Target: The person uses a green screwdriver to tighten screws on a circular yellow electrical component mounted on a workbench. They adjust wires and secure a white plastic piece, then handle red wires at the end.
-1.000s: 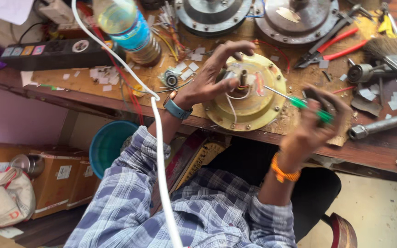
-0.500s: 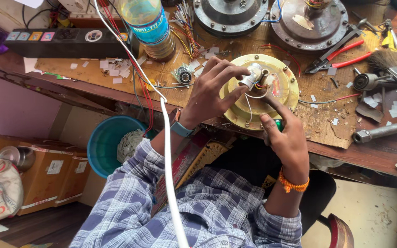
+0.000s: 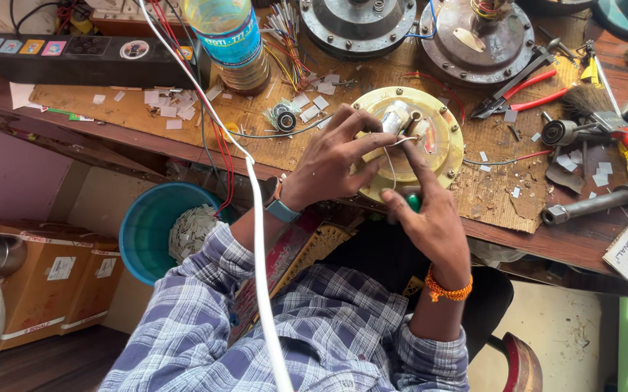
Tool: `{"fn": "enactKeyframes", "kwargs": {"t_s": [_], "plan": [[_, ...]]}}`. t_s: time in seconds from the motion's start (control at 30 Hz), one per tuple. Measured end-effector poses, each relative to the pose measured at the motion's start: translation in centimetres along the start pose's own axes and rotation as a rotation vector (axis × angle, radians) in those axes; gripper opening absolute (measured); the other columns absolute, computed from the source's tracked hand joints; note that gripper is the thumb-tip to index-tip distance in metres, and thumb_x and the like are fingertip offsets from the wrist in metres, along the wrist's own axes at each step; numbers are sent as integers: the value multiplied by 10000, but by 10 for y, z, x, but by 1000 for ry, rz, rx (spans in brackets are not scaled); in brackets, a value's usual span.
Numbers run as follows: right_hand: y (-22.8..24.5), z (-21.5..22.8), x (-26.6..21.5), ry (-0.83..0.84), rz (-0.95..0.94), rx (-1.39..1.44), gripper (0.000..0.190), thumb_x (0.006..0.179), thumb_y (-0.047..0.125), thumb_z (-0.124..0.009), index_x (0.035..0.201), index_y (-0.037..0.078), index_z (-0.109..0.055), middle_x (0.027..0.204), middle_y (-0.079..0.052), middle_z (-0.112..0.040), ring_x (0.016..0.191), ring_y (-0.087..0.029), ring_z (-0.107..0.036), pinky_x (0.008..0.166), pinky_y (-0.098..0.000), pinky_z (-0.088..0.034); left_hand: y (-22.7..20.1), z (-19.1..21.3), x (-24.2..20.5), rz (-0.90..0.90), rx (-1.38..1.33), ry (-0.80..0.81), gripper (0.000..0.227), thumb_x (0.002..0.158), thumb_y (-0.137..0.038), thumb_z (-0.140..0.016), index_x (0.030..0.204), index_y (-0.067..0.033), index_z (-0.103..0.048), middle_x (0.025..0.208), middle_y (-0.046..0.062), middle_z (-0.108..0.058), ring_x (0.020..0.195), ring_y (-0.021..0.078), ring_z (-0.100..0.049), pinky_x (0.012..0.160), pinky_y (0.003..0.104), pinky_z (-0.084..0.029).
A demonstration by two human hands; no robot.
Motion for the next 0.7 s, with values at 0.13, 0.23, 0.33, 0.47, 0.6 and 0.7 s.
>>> {"fn": "enactKeyframes", "kwargs": {"t_s": [0.13, 0.23, 0.33, 0.47, 0.6, 0.7], "plan": [[10, 14, 12, -112, 42, -374, 513, 993, 237, -704, 1486, 206, -568, 744, -77, -738, 591, -92, -681, 537, -294, -509, 4, -5, -3, 74, -194, 83, 408, 908, -114, -794, 1289, -122, -651, 1214, 90, -570, 1095, 258, -630, 905, 348, -579], [18, 15, 23, -303, 512, -634, 374, 964, 177, -779, 1332, 202, -715, 1007, -79, -740, 724, -184, -689, 639, -331, -550, 11, -7, -6, 305, -359, 168, 385, 938, -62, -740, 1311, -111, -659, 1191, 89, -584, 933, 190, -689, 833, 308, -608], [13, 18, 32, -322, 645, -771, 325, 954, 157, -797, 1272, 217, -762, 981, -49, -706, 700, -201, -691, 607, -339, -537, 10, -6, -5, 158, -280, 48, 396, 937, -5, -730, 1308, -86, -621, 1213, 97, -583, 1055, 231, -676, 927, 338, -589], [3, 20, 44, -371, 840, -802, 230, 963, 134, -809, 1185, 173, -760, 967, -22, -682, 731, -179, -689, 621, -335, -531, 13, -8, -5, 270, -560, -26, 474, 928, -58, -715, 1349, -95, -500, 1170, 48, -606, 1064, 207, -678, 929, 316, -601], [-8, 15, 43, -456, 890, -772, 198, 954, 74, -820, 1128, 120, -736, 1027, -27, -696, 758, -166, -696, 619, -326, -524, 13, -7, -4, 132, -289, 93, 381, 946, -72, -760, 1290, -149, -618, 1251, 51, -576, 1167, 275, -619, 993, 372, -572], [-14, 11, 37, -532, 863, -700, 190, 960, 63, -834, 1109, 74, -717, 1036, -57, -693, 754, -180, -691, 626, -328, -531, 10, -5, -1, -109, -14, 121, 381, 866, -99, -787, 1222, -210, -708, 1262, 21, -559, 1176, 290, -553, 1034, 417, -518]]}}
Point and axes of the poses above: each hand's wrist, its own x-axis towards the middle knuckle, its own z-axis out of the back of the hand, y = z × x, the point moved 2 cm from there along x, towards the middle knuckle
